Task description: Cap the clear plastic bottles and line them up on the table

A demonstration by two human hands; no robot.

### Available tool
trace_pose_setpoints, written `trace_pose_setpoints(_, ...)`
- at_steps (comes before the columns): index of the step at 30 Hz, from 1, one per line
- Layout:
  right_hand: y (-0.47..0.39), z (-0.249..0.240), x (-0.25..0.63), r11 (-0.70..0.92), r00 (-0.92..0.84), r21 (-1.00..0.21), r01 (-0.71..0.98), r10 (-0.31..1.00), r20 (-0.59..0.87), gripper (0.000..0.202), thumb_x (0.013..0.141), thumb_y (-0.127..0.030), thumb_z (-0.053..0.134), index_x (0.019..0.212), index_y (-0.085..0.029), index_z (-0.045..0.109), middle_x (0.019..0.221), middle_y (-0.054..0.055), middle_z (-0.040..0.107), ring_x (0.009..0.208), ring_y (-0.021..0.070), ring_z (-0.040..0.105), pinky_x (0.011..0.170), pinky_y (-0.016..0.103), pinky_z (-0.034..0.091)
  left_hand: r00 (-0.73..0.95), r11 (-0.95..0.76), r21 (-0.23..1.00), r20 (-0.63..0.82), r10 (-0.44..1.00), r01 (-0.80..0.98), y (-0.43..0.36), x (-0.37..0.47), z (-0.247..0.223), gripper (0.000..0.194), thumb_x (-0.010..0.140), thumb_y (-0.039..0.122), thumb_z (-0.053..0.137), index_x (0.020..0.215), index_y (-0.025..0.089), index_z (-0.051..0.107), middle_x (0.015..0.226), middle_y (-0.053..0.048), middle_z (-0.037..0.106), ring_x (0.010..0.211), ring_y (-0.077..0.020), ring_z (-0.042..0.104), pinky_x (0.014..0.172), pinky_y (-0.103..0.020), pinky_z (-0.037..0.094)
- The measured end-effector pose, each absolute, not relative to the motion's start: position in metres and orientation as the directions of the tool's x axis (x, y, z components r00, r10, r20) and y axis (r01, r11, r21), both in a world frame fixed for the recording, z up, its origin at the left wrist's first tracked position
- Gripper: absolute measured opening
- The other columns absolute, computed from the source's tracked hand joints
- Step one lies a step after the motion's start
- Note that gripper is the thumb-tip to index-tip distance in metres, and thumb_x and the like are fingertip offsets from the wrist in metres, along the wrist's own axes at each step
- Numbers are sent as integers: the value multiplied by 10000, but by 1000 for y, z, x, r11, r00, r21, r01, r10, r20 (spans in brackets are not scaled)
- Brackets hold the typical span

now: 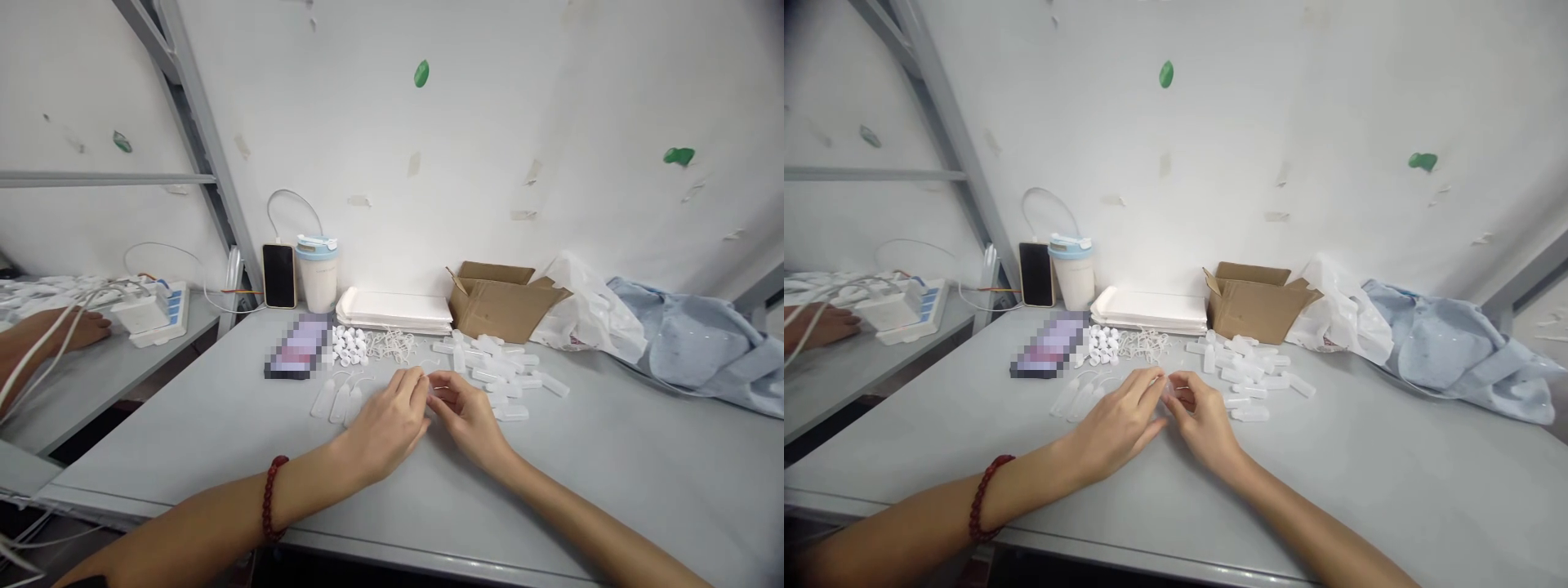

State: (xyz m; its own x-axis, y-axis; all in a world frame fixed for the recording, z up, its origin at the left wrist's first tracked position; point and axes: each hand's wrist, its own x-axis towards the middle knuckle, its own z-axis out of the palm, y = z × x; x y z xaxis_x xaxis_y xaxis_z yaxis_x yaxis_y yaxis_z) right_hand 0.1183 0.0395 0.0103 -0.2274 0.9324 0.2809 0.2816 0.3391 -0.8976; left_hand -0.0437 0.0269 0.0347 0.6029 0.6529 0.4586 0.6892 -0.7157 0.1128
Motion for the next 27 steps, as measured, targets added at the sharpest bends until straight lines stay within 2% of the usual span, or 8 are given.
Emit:
trace_pose_setpoints(3,40,10,118,302,-220,-916,264,944,247,214,841,-352,549,978,-188,548,912,61,669,823,196,667,701,325,536,595,-692,72,451,665,719,27,-43,33,277,825,136,544,1080,160,438,1064,-123,560,1030,-274,555,793,-380,529)
trace_pose_setpoints(11,38,11,116,282,-187,-924,257,953,239,215,828,-349,558,966,-184,541,868,53,659,785,185,652,663,306,512,546,-647,100,447,708,756,30,-43,32,403,731,168,693,1052,156,450,1052,-113,560,988,-285,550,769,-394,526)
trace_pose_setpoints(15,37,12,114,272,-187,-929,250,955,229,227,822,-358,565,963,-183,531,825,38,646,740,174,646,605,283,498,536,-663,134,482,693,737,32,-43,30,344,752,163,645,1041,153,459,1037,-107,557,974,-278,534,773,-400,512)
trace_pose_setpoints(20,36,12,116,321,-236,-917,238,935,266,220,846,-351,541,991,-187,533,944,55,638,762,159,653,634,279,509,553,-715,219,500,666,664,37,-50,37,268,761,144,558,1023,154,501,1016,-97,567,986,-263,507,835,-403,473)
trace_pose_setpoints(24,40,17,125,385,-229,-855,348,919,321,184,871,-344,502,966,-194,552,944,64,653,834,177,656,685,304,531,586,-686,372,357,727,625,49,-73,51,384,720,240,624,1075,157,503,1072,-97,556,1056,-266,484,903,-393,435)
trace_pose_setpoints(27,50,18,136,464,-226,-698,545,883,411,181,884,-320,468,984,-197,556,997,86,640,880,204,635,677,332,537,573,-577,464,167,802,673,55,-91,63,393,711,292,610,1071,185,493,1087,-71,541,1022,-249,512,848,-352,449)
